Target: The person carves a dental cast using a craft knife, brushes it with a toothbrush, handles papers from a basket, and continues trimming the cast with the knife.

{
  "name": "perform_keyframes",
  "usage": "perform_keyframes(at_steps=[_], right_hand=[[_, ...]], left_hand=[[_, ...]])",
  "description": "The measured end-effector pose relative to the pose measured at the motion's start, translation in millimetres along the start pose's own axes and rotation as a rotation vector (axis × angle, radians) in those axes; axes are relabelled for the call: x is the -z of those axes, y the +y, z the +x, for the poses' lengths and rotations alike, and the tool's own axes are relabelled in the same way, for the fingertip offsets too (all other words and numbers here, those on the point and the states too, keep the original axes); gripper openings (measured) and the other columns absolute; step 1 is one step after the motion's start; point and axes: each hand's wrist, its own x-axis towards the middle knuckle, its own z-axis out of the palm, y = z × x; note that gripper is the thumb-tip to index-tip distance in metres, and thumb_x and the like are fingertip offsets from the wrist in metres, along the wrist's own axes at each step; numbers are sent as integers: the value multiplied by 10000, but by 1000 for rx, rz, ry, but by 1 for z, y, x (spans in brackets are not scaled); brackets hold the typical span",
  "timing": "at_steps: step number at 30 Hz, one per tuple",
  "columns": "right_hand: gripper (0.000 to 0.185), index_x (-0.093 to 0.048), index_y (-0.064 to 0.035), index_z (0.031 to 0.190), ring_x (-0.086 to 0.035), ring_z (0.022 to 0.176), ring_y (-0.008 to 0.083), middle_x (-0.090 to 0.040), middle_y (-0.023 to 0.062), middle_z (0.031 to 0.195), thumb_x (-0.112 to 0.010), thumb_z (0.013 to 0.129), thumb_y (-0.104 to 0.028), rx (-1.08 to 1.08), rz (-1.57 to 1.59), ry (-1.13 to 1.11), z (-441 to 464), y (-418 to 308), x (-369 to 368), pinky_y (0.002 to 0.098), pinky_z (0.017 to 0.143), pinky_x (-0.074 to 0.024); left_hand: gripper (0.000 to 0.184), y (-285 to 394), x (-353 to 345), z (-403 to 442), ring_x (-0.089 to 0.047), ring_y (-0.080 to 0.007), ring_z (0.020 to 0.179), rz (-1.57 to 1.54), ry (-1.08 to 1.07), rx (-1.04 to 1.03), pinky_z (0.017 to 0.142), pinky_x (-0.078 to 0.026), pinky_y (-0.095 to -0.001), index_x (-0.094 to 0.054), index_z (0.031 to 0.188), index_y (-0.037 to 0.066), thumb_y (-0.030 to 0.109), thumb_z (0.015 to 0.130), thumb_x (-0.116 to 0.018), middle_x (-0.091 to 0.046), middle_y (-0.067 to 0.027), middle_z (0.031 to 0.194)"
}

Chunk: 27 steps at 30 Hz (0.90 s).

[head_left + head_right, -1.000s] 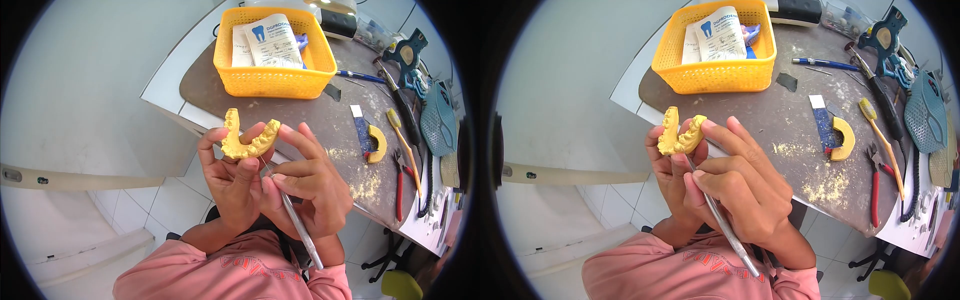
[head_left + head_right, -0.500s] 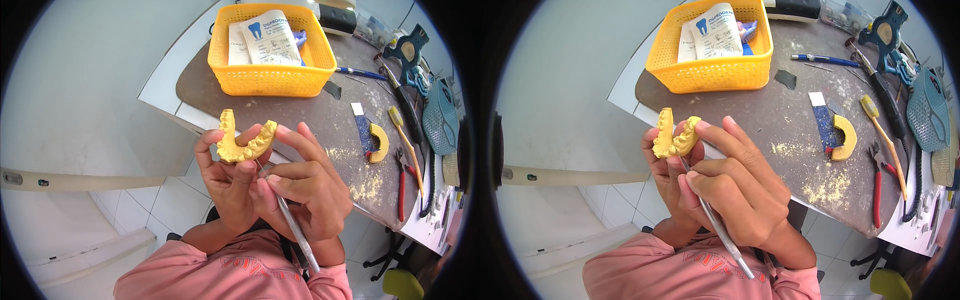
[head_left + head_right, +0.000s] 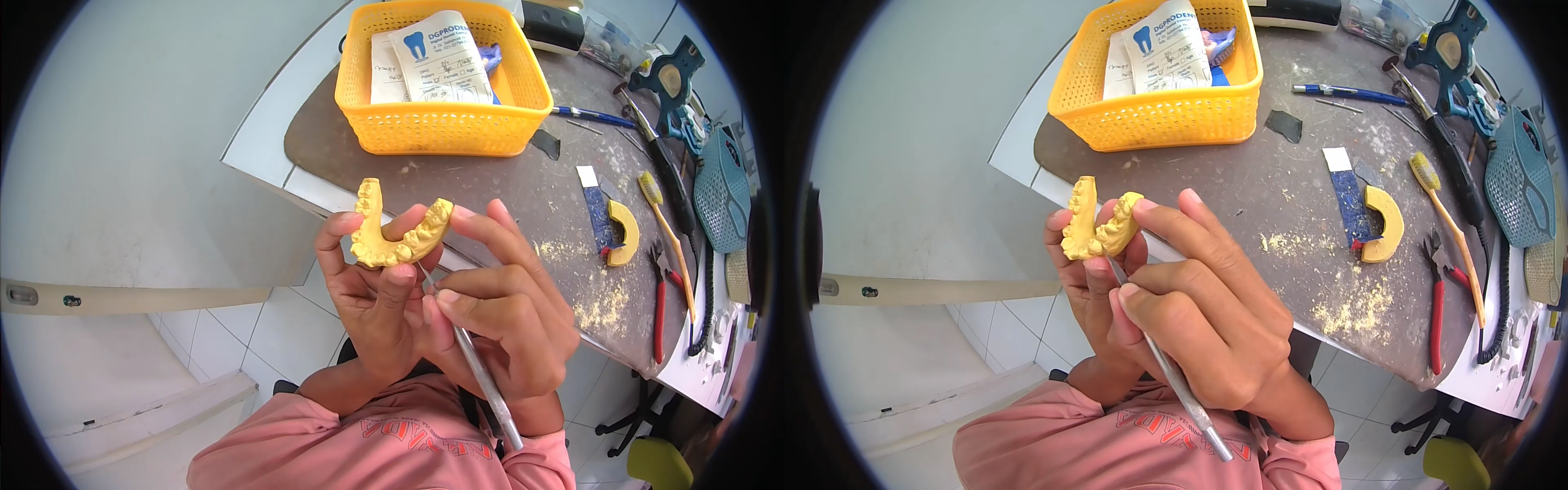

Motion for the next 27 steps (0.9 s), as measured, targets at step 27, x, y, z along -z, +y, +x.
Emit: perform_keyframes(at_steps=[27], right_hand=[[165, -596, -31, 892, -708, 984, 391, -700, 128, 767, -713, 792, 28, -86, 110, -11, -3, 1, 8, 590, 1055, -405]], left_hand=[[577, 1, -3, 3, -656, -301, 1112, -18, 40, 8, 940, -574, -420, -333, 1363, 103, 88, 916, -699, -634, -254, 1216]])
